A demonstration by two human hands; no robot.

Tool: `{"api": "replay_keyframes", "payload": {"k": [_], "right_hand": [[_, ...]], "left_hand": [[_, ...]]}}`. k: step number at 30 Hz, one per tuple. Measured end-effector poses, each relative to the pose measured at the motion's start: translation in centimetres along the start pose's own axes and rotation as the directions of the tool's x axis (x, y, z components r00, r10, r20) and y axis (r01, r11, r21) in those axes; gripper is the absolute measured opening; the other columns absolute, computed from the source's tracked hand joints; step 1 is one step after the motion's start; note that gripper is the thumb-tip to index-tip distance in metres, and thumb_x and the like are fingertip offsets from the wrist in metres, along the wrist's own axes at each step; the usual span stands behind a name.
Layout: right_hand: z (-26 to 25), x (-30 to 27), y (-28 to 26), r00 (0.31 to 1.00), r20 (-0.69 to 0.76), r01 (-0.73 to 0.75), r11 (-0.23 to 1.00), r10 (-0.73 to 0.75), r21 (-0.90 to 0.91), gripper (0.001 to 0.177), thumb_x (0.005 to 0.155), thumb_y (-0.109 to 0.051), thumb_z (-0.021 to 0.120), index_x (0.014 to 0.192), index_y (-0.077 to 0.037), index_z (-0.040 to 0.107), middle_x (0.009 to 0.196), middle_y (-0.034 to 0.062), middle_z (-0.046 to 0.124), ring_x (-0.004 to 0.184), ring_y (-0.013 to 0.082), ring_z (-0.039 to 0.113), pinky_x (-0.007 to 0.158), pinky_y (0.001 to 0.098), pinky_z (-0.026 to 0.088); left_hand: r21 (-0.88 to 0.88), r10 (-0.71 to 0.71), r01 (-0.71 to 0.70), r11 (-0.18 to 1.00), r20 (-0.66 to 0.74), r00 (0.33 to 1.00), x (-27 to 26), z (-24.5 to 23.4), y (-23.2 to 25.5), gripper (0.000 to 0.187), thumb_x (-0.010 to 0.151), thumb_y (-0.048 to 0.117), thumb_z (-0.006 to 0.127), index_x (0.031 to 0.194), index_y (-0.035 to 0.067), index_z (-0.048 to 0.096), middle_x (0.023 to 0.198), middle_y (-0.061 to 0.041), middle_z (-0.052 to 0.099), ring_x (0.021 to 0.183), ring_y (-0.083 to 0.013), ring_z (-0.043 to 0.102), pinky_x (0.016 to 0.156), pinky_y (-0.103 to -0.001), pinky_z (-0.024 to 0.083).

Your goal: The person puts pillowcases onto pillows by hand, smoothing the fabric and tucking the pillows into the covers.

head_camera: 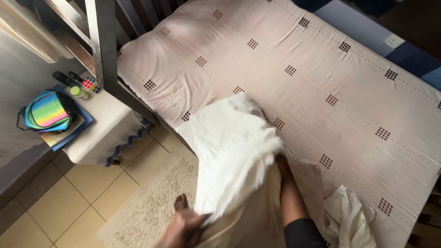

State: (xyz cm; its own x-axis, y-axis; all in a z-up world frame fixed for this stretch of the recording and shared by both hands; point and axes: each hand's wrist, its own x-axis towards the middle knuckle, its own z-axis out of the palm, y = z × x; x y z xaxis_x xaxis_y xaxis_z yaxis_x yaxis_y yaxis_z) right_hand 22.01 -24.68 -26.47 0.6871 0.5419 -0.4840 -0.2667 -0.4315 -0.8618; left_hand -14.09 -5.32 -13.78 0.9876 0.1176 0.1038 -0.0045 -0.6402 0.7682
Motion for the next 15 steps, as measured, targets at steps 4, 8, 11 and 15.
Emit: {"api": "replay_keyframes", "payload": {"k": [4,8,11,15], "right_hand": [[0.2,2.2,-1.1,0.989,-0.148,0.037,0.99,-0.017,0.134,0.068,0.069,-0.041,0.086,0.126,-0.009,0.066,0.128,0.0131,0.065,0.125,0.0299,0.059,0.107,0.045,0.047],[-0.1,2.9,-0.7,0.969,-0.247,0.035,0.984,0.01,0.174,0.067,0.07,-0.043,0.085,0.125,-0.008,0.067,0.126,0.0136,0.065,0.124,0.0303,0.06,0.107,0.0455,0.048],[-0.9,3.4,-0.1,0.944,-0.324,0.001,0.985,0.056,0.174,0.066,0.071,-0.044,0.084,0.124,-0.008,0.067,0.125,0.0139,0.065,0.123,0.0306,0.06,0.106,0.0459,0.048],[-1.1,3.8,0.3,0.912,-0.403,-0.027,0.992,0.076,0.126,0.066,0.072,-0.046,0.082,0.123,-0.007,0.067,0.124,0.0143,0.065,0.122,0.0311,0.06,0.106,0.0464,0.048]], "left_hand": [[-0.21,-0.208,0.175,0.962,-0.151,0.966,-0.2,1.9,-0.2,0.032,0.089,0.004,0.064,0.117,0.012,0.078,0.056,-0.004,0.07,0.048,-0.0145,0.067,0.047,-0.035,0.054],[-0.195,-0.63,0.61,0.768,-0.062,0.774,2.7,0.3,-2.6,0.037,0.094,0.025,0.065,0.13,0.021,0.074,0.057,-0.005,0.072,0.039,-0.0195,0.058,0.036,-0.036,0.047],[-0.046,-0.631,0.63,0.775,-0.011,0.775,1.9,-0.2,-6.2,0.051,0.085,0.035,0.079,0.125,0.01,0.061,0.071,-0.006,0.074,0.042,-0.0144,0.065,0.038,-0.031,0.054],[-0.011,-0.481,0.481,0.877,-0.011,0.877,1.7,4.6,-7.6,0.03,0.096,0.027,0.064,0.12,0.01,0.061,0.07,-0.005,0.074,0.045,-0.0111,0.062,0.039,-0.026,0.054]]}}
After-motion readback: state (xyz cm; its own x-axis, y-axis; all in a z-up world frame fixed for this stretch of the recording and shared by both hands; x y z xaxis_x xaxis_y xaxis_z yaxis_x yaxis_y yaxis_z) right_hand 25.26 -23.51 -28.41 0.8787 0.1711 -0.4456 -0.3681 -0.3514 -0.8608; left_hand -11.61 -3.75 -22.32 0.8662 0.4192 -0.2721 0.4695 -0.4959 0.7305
